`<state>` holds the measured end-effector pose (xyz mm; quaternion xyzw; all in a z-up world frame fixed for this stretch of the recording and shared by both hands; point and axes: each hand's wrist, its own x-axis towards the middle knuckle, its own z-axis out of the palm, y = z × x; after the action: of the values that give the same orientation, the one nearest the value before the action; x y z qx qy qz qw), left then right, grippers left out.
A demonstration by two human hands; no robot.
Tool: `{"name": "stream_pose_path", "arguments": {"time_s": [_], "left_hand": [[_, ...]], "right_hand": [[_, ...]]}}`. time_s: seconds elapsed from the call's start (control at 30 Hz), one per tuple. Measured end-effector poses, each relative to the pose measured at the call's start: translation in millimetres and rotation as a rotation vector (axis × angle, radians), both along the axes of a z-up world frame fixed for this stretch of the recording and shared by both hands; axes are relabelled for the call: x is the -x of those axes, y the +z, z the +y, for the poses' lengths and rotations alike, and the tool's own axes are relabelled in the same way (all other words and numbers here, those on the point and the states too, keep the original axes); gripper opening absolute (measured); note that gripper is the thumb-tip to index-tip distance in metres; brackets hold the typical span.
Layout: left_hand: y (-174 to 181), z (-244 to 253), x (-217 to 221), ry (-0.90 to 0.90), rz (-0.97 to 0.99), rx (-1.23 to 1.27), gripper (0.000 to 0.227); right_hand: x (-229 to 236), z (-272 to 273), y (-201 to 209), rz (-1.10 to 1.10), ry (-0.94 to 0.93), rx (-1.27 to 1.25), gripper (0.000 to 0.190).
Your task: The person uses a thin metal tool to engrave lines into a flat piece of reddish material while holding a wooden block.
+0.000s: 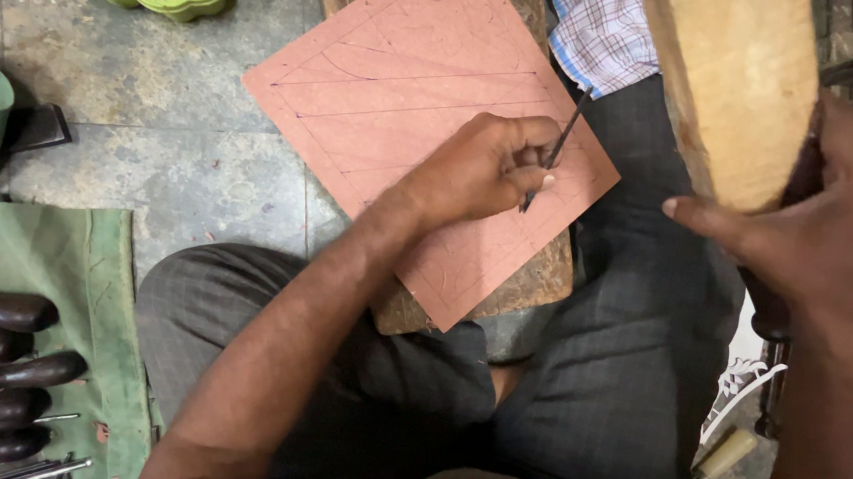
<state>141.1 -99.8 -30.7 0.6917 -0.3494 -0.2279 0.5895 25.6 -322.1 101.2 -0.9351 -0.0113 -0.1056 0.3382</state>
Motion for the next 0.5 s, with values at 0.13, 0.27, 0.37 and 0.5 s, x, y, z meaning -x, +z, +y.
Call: {"name": "stream_pose_path", "arguments": {"time_s": [0.13, 0.27, 0.37, 0.5], "left_hand": [[4, 0, 0, -0.006, 0.003, -0.03, 0.011], [4, 0, -2, -0.039, -0.002, -0.049, 0.016], [2, 0, -4, -0.066, 0.025, 0.019, 0.015], [1, -3, -7, -0.09, 0.099, 0.072, 0.011]], "right_hand": [[-8, 4, 4, 0.051, 0.016, 0.195, 0.09], [-8, 5, 8, 0.019, 0.049, 0.24, 0.089], [-7, 7, 10, 0.087, -0.012, 0.108, 0.087], [-6, 7, 14, 0.079, 0.052, 0.229, 0.087]]}}
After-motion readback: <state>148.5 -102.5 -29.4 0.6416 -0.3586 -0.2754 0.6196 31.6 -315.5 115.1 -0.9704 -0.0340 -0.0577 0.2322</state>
